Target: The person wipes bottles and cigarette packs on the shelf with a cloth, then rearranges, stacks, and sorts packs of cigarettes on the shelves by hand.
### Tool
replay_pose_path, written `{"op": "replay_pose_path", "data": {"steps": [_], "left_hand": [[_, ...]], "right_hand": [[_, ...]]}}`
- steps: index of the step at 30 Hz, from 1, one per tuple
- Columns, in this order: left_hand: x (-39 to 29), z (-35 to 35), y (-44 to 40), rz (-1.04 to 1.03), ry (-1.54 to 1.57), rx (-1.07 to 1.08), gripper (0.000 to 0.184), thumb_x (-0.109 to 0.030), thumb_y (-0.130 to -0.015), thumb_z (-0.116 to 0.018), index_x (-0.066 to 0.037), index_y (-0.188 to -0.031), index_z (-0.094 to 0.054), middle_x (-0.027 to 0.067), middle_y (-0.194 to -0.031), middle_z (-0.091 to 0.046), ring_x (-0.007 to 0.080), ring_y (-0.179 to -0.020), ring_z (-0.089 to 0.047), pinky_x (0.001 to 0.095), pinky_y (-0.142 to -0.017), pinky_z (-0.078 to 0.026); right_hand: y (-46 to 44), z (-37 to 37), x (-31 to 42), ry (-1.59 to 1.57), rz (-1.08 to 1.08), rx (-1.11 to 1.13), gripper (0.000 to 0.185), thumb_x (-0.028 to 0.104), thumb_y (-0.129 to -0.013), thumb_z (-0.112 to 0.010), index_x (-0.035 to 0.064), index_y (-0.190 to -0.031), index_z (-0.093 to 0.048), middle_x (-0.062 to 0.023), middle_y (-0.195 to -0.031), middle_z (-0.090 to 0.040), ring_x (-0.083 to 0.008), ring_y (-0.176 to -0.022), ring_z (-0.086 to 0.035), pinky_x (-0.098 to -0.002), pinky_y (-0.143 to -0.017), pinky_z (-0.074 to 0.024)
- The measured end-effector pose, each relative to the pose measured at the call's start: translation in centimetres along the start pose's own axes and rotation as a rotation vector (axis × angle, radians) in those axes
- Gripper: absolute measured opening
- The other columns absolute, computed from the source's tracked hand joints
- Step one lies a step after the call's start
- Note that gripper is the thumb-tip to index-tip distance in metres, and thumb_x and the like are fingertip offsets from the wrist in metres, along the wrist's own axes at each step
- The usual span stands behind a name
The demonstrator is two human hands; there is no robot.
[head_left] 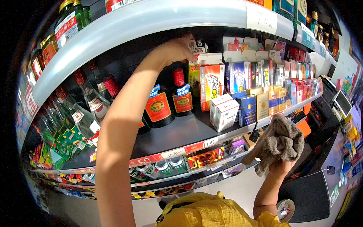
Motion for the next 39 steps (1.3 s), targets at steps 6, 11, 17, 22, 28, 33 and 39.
{"op": "replay_pose_path", "data": {"steps": [6, 11, 17, 22, 28, 33, 39], "left_hand": [[0.8, -0.1, 0.1, 0.044, 0.018, -0.027, 0.089, -0.014, -0.067, -0.077, -0.001, -0.139, -0.026, 0.0165, -0.126, -0.049, 0.0274, -0.111, -0.051, 0.0373, -0.087, -0.048], [0.7, 0.2, -0.3, 0.057, -0.123, -0.060, 0.081, -0.030, -0.071, -0.074, -0.005, -0.135, -0.032, 0.0153, -0.125, -0.050, 0.0262, -0.111, -0.050, 0.0417, -0.083, -0.047], [0.9, 0.7, -1.2, -0.056, -0.253, -0.143, 0.057, -0.019, -0.073, -0.066, -0.006, -0.125, -0.045, 0.0142, -0.115, -0.056, 0.0267, -0.110, -0.050, 0.0379, -0.090, -0.042], [0.1, 1.3, -0.7, -0.060, -0.289, -0.252, 0.048, -0.010, -0.074, -0.058, -0.006, -0.121, -0.048, 0.0155, -0.117, -0.057, 0.0269, -0.110, -0.051, 0.0363, -0.095, -0.039], [0.5, 1.7, -1.3, -0.194, -0.550, -0.272, 0.033, -0.007, -0.080, -0.051, -0.006, -0.112, -0.053, 0.0158, -0.110, -0.059, 0.0275, -0.104, -0.057, 0.0383, -0.089, -0.045], [-0.6, 1.9, -0.8, -0.117, -0.563, -0.197, 0.036, -0.008, -0.071, -0.058, -0.003, -0.107, -0.053, 0.0159, -0.101, -0.059, 0.0269, -0.096, -0.058, 0.0373, -0.084, -0.046], [-1.0, 1.2, 0.2, -0.046, -0.507, -0.214, 0.042, -0.036, -0.077, -0.066, -0.004, -0.101, -0.056, 0.0144, -0.097, -0.059, 0.0237, -0.091, -0.056, 0.0359, -0.076, -0.045]], "right_hand": [[0.2, 0.7, -0.2, -0.008, -0.003, 0.001, 0.057, 0.016, -0.073, -0.073, -0.0050, -0.119, -0.047, -0.0147, -0.112, -0.057, -0.0231, -0.098, -0.059, -0.0372, -0.087, -0.0488], [0.5, 1.3, -0.2, 0.086, -0.030, 0.057, 0.068, 0.024, -0.073, -0.069, -0.0036, -0.128, -0.038, -0.0177, -0.122, -0.050, -0.0274, -0.109, -0.054, -0.0401, -0.093, -0.0448], [0.9, 1.7, -0.3, 0.070, -0.044, 0.079, 0.068, 0.022, -0.073, -0.068, -0.0033, -0.128, -0.037, -0.0179, -0.124, -0.049, -0.0280, -0.111, -0.053, -0.0402, -0.095, -0.0437], [0.9, 2.0, -0.4, 0.057, -0.066, 0.097, 0.068, 0.019, -0.073, -0.069, -0.0029, -0.129, -0.037, -0.0178, -0.124, -0.049, -0.0283, -0.111, -0.053, -0.0401, -0.095, -0.0437], [1.0, 1.5, -0.4, 0.053, -0.076, 0.077, 0.067, 0.017, -0.073, -0.069, -0.0030, -0.129, -0.037, -0.0176, -0.123, -0.049, -0.0280, -0.111, -0.053, -0.0406, -0.094, -0.0445], [1.1, 1.4, -0.4, 0.028, -0.069, 0.097, 0.066, 0.015, -0.073, -0.068, -0.0038, -0.128, -0.037, -0.0178, -0.123, -0.050, -0.0275, -0.109, -0.054, -0.0407, -0.094, -0.0455], [1.4, 0.8, -0.3, -0.004, -0.052, 0.033, 0.060, 0.014, -0.070, -0.075, -0.0049, -0.120, -0.046, -0.0132, -0.110, -0.058, -0.0210, -0.095, -0.060, -0.0341, -0.083, -0.0502]]}}
Point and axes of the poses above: each hand's wrist, its own y-axis away from the middle knuckle, its own z-axis out of the back of the hand, x = y × z, the point moved 2 cm from there along -y, towards the middle knuckle
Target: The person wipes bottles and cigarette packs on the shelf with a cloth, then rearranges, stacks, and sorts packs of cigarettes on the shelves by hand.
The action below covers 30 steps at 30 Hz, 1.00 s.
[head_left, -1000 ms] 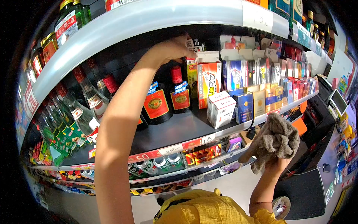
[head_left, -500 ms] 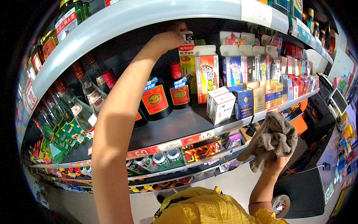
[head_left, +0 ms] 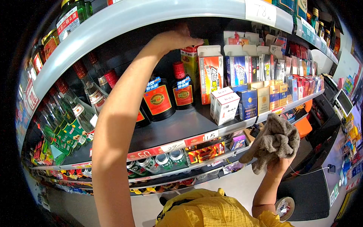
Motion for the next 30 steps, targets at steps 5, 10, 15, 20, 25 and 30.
{"op": "replay_pose_path", "data": {"steps": [5, 10, 15, 20, 25, 30], "left_hand": [[1.4, -0.2, -1.2, -0.017, -0.020, -0.057, 0.043, -0.038, -0.077, -0.066, -0.003, -0.100, -0.056, 0.0142, -0.096, -0.059, 0.0239, -0.093, -0.054, 0.0345, -0.081, -0.043], [0.7, 0.1, -0.6, -0.076, -0.138, -0.077, 0.038, -0.026, -0.085, -0.053, 0.001, -0.112, -0.054, 0.0223, -0.108, -0.060, 0.0319, -0.104, -0.058, 0.0411, -0.087, -0.045], [-0.1, -0.1, 0.5, -0.080, -0.033, -0.085, 0.031, -0.022, -0.086, -0.053, -0.003, -0.109, -0.057, 0.0205, -0.107, -0.061, 0.0297, -0.101, -0.059, 0.0409, -0.087, -0.045], [1.0, -0.7, -0.5, -0.047, -0.111, -0.142, 0.028, -0.023, -0.086, -0.054, -0.002, -0.103, -0.061, 0.0205, -0.103, -0.063, 0.0306, -0.098, -0.061, 0.0404, -0.083, -0.048], [0.4, -0.1, 0.0, 0.025, -0.147, -0.140, 0.025, -0.019, -0.085, -0.052, -0.003, -0.102, -0.062, 0.0183, -0.101, -0.063, 0.0301, -0.097, -0.061, 0.0389, -0.082, -0.049], [6.7, -1.3, -3.4, -0.161, 0.093, -0.113, 0.028, -0.020, -0.083, -0.052, -0.006, -0.106, -0.060, 0.0159, -0.102, -0.061, 0.0257, -0.095, -0.058, 0.0368, -0.083, -0.045]], "right_hand": [[0.1, -0.3, -0.1, -0.009, -0.006, 0.020, 0.057, 0.013, -0.072, -0.072, -0.0050, -0.120, -0.047, -0.0130, -0.110, -0.058, -0.0207, -0.095, -0.060, -0.0337, -0.083, -0.0502], [0.0, -0.7, 0.0, -0.020, 0.000, 0.048, 0.055, 0.012, -0.073, -0.070, -0.0058, -0.119, -0.047, -0.0130, -0.109, -0.059, -0.0203, -0.094, -0.061, -0.0332, -0.083, -0.0500], [0.1, -0.7, 0.0, -0.031, -0.005, 0.052, 0.053, 0.010, -0.074, -0.069, -0.0065, -0.119, -0.048, -0.0132, -0.109, -0.059, -0.0198, -0.094, -0.061, -0.0325, -0.083, -0.0497], [0.1, -0.5, -0.1, -0.028, -0.005, 0.056, 0.054, 0.013, -0.073, -0.070, -0.0069, -0.118, -0.048, -0.0131, -0.108, -0.059, -0.0197, -0.093, -0.061, -0.0323, -0.083, -0.0497], [0.1, -0.4, -0.2, -0.002, -0.013, 0.055, 0.055, 0.016, -0.072, -0.070, -0.0071, -0.117, -0.049, -0.0131, -0.107, -0.059, -0.0196, -0.093, -0.061, -0.0321, -0.082, -0.0496], [-0.1, -0.5, -0.2, 0.025, -0.011, 0.048, 0.053, 0.015, -0.073, -0.069, -0.0069, -0.117, -0.049, -0.0132, -0.108, -0.059, -0.0196, -0.093, -0.061, -0.0321, -0.082, -0.0494]]}}
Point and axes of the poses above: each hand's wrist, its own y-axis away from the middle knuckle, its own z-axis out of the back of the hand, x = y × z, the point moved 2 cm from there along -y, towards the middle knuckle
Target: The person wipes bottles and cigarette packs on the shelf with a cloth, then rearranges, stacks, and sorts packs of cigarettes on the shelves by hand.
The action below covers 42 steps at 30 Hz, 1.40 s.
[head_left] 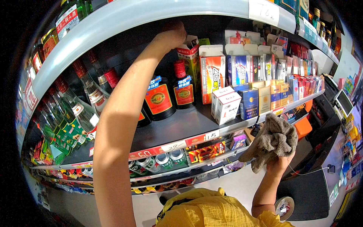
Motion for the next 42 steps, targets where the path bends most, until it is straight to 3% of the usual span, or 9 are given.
{"op": "replay_pose_path", "data": {"steps": [4, 6, 9, 18, 23, 29, 32, 36, 42], "left_hand": [[-3.3, -0.4, 0.1, 0.062, -0.205, 0.048, 0.042, -0.037, -0.081, -0.060, -0.002, -0.106, -0.058, 0.0151, -0.098, -0.062, 0.0251, -0.092, -0.059, 0.0341, -0.080, -0.046], [-3.6, -0.6, -0.2, 0.255, -0.169, 0.076, 0.051, -0.044, -0.077, -0.065, -0.002, -0.106, -0.058, 0.0153, -0.096, -0.063, 0.0253, -0.090, -0.060, 0.0329, -0.079, -0.046], [-4.1, -0.3, 0.7, 0.125, -0.215, 0.106, 0.056, -0.047, -0.073, -0.069, -0.001, -0.103, -0.058, 0.0165, -0.094, -0.063, 0.0264, -0.087, -0.061, 0.0341, -0.076, -0.047], [-5.6, -0.2, 1.7, 0.142, -0.393, 0.002, 0.054, -0.044, -0.072, -0.068, -0.003, -0.104, -0.057, 0.0201, -0.095, -0.063, 0.0310, -0.089, -0.062, 0.0387, -0.077, -0.049], [-7.3, -1.6, 2.4, -0.100, -0.607, -0.212, 0.045, -0.037, -0.080, -0.061, -0.005, -0.111, -0.056, 0.0207, -0.096, -0.063, 0.0345, -0.091, -0.061, 0.0417, -0.081, -0.048], [-11.5, -3.1, 2.3, 0.083, -0.642, 0.271, 0.039, -0.026, -0.089, -0.047, -0.012, -0.125, -0.051, 0.0184, -0.116, -0.057, 0.0352, -0.116, -0.046, 0.0608, -0.093, -0.026], [-12.2, -3.5, 3.0, 0.067, -0.571, 0.290, 0.031, -0.020, -0.088, -0.048, -0.010, -0.115, -0.060, 0.0163, -0.120, -0.055, 0.0331, -0.121, -0.039, 0.0574, -0.099, -0.021], [-11.0, -4.2, 2.4, 0.049, -0.579, 0.202, 0.051, -0.039, -0.084, -0.053, -0.017, -0.129, -0.048, 0.0165, -0.118, -0.052, 0.0362, -0.118, -0.039, 0.0557, -0.093, -0.026], [-11.9, -3.6, 2.6, 0.089, -0.421, 0.136, 0.034, -0.033, -0.080, -0.058, -0.010, -0.105, -0.063, 0.0159, -0.111, -0.057, 0.0334, -0.114, -0.044, 0.0507, -0.092, -0.030]], "right_hand": [[0.0, 0.1, -0.2, -0.019, 0.002, 0.012, 0.053, 0.014, -0.073, -0.069, -0.0065, -0.117, -0.049, -0.0135, -0.109, -0.059, -0.0202, -0.094, -0.061, -0.0329, -0.083, -0.0494], [0.0, 0.2, -0.3, -0.030, 0.000, 0.008, 0.053, 0.014, -0.073, -0.070, -0.0063, -0.117, -0.049, -0.0136, -0.109, -0.059, -0.0205, -0.094, -0.061, -0.0334, -0.084, -0.0495], [0.1, 0.2, -0.5, -0.033, -0.008, -0.005, 0.053, 0.014, -0.073, -0.070, -0.0064, -0.118, -0.049, -0.0140, -0.109, -0.059, -0.0210, -0.095, -0.061, -0.0339, -0.084, -0.0496], [0.0, -0.5, -0.1, -0.024, -0.003, 0.041, 0.051, 0.014, -0.075, -0.068, -0.0069, -0.117, -0.050, -0.0134, -0.108, -0.059, -0.0198, -0.094, -0.061, -0.0325, -0.084, -0.0492], [0.1, 0.0, -0.2, -0.027, -0.032, 0.014, 0.051, 0.014, -0.074, -0.068, -0.0071, -0.116, -0.050, -0.0130, -0.108, -0.060, -0.0195, -0.094, -0.060, -0.0329, -0.084, -0.0485], [0.3, 0.7, -0.4, 0.044, -0.071, 0.003, 0.060, 0.019, -0.071, -0.070, -0.0056, -0.120, -0.045, -0.0144, -0.111, -0.056, -0.0228, -0.098, -0.059, -0.0354, -0.087, -0.0482], [0.2, 0.8, -0.1, 0.062, -0.097, -0.036, 0.063, 0.019, -0.070, -0.069, -0.0055, -0.122, -0.043, -0.0150, -0.113, -0.055, -0.0231, -0.099, -0.059, -0.0363, -0.087, -0.0485], [0.4, 1.3, -0.2, 0.027, -0.072, -0.035, 0.060, 0.019, -0.071, -0.069, -0.0053, -0.121, -0.044, -0.0144, -0.112, -0.056, -0.0218, -0.098, -0.059, -0.0353, -0.086, -0.0489], [0.3, 1.3, -0.5, 0.053, -0.100, -0.014, 0.058, 0.020, -0.072, -0.068, -0.0057, -0.120, -0.047, -0.0130, -0.111, -0.058, -0.0199, -0.097, -0.059, -0.0333, -0.087, -0.0477]]}}
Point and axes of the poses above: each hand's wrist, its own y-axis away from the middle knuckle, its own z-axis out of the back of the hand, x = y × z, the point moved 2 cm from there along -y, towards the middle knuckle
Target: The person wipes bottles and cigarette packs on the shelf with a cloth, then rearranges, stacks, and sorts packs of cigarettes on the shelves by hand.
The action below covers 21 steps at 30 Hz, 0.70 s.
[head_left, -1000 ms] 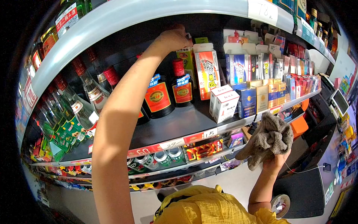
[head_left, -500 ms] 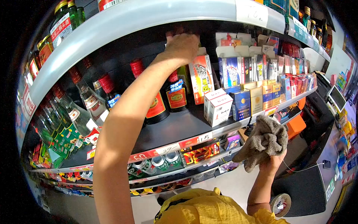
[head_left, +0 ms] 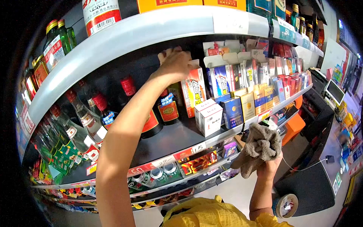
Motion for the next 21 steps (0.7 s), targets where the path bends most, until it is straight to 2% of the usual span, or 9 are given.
{"op": "replay_pose_path", "data": {"steps": [2, 3, 6, 9, 12, 15, 18, 21], "left_hand": [[-0.7, 1.0, 0.6, -0.040, 0.074, 0.042, 0.030, -0.029, -0.080, -0.057, -0.009, -0.102, -0.063, 0.0158, -0.105, -0.060, 0.0318, -0.112, -0.047, 0.0504, -0.091, -0.031], [-0.9, 0.8, 1.0, -0.080, 0.103, -0.095, 0.025, -0.025, -0.079, -0.058, -0.007, -0.096, -0.064, 0.0168, -0.093, -0.064, 0.0302, -0.101, -0.055, 0.0464, -0.090, -0.034], [-0.8, 0.7, 0.6, -0.135, 0.164, -0.043, 0.024, -0.024, -0.080, -0.059, -0.005, -0.093, -0.064, 0.0187, -0.089, -0.065, 0.0326, -0.091, -0.060, 0.0430, -0.087, -0.038], [-1.0, 0.7, 0.7, -0.130, 0.199, -0.093, 0.022, -0.022, -0.082, -0.059, -0.003, -0.091, -0.064, 0.0196, -0.085, -0.065, 0.0342, -0.086, -0.063, 0.0412, -0.086, -0.041], [-1.0, 0.4, 0.6, -0.106, 0.312, -0.077, 0.023, -0.022, -0.083, -0.059, -0.001, -0.092, -0.064, 0.0199, -0.085, -0.065, 0.0347, -0.089, -0.062, 0.0410, -0.086, -0.043], [-0.6, -0.5, 0.2, -0.121, 0.277, -0.144, 0.024, -0.022, -0.083, -0.058, -0.001, -0.094, -0.064, 0.0196, -0.085, -0.066, 0.0340, -0.089, -0.062, 0.0396, -0.084, -0.044], [-0.6, -0.3, 0.3, -0.161, 0.284, -0.126, 0.024, -0.022, -0.084, -0.056, -0.001, -0.094, -0.064, 0.0195, -0.085, -0.066, 0.0339, -0.085, -0.063, 0.0392, -0.079, -0.047], [-0.5, 0.6, 0.2, -0.180, 0.337, -0.033, 0.026, -0.023, -0.083, -0.056, 0.000, -0.093, -0.065, 0.0198, -0.085, -0.066, 0.0326, -0.081, -0.064, 0.0384, -0.075, -0.049]], "right_hand": [[0.0, -0.8, 0.3, -0.049, 0.038, 0.032, 0.051, 0.013, -0.073, -0.066, -0.0060, -0.118, -0.050, -0.0118, -0.111, -0.059, -0.0189, -0.098, -0.058, -0.0320, -0.088, -0.0454], [0.0, -0.7, 0.1, -0.052, 0.032, 0.028, 0.053, 0.012, -0.073, -0.066, -0.0063, -0.119, -0.049, -0.0120, -0.113, -0.058, -0.0190, -0.099, -0.058, -0.0320, -0.089, -0.0448], [0.0, -0.7, 0.0, -0.068, 0.013, 0.033, 0.054, 0.013, -0.073, -0.066, -0.0066, -0.120, -0.048, -0.0119, -0.114, -0.058, -0.0190, -0.100, -0.057, -0.0321, -0.089, -0.0444], [-0.1, -0.7, 0.0, 0.019, 0.011, 0.003, 0.057, 0.020, -0.073, -0.065, -0.0065, -0.119, -0.045, -0.0142, -0.111, -0.057, -0.0213, -0.098, -0.059, -0.0339, -0.088, -0.0468], [-0.2, -0.9, 0.1, 0.030, 0.025, 0.010, 0.056, 0.020, -0.073, -0.063, -0.0068, -0.119, -0.046, -0.0142, -0.111, -0.057, -0.0213, -0.097, -0.059, -0.0332, -0.087, -0.0469], [-0.2, -0.7, -0.4, 0.021, 0.019, 0.003, 0.055, 0.020, -0.074, -0.063, -0.0071, -0.118, -0.046, -0.0142, -0.110, -0.057, -0.0215, -0.097, -0.059, -0.0332, -0.087, -0.0467], [-0.3, -0.6, -0.3, -0.047, 0.010, 0.054, 0.055, 0.013, -0.073, -0.066, -0.0075, -0.121, -0.046, -0.0134, -0.115, -0.057, -0.0196, -0.102, -0.058, -0.0327, -0.091, -0.0442], [-0.3, -0.9, -0.3, 0.015, 0.017, 0.017, 0.051, 0.020, -0.075, -0.062, -0.0074, -0.116, -0.049, -0.0141, -0.110, -0.058, -0.0211, -0.098, -0.059, -0.0331, -0.087, -0.0464]]}}
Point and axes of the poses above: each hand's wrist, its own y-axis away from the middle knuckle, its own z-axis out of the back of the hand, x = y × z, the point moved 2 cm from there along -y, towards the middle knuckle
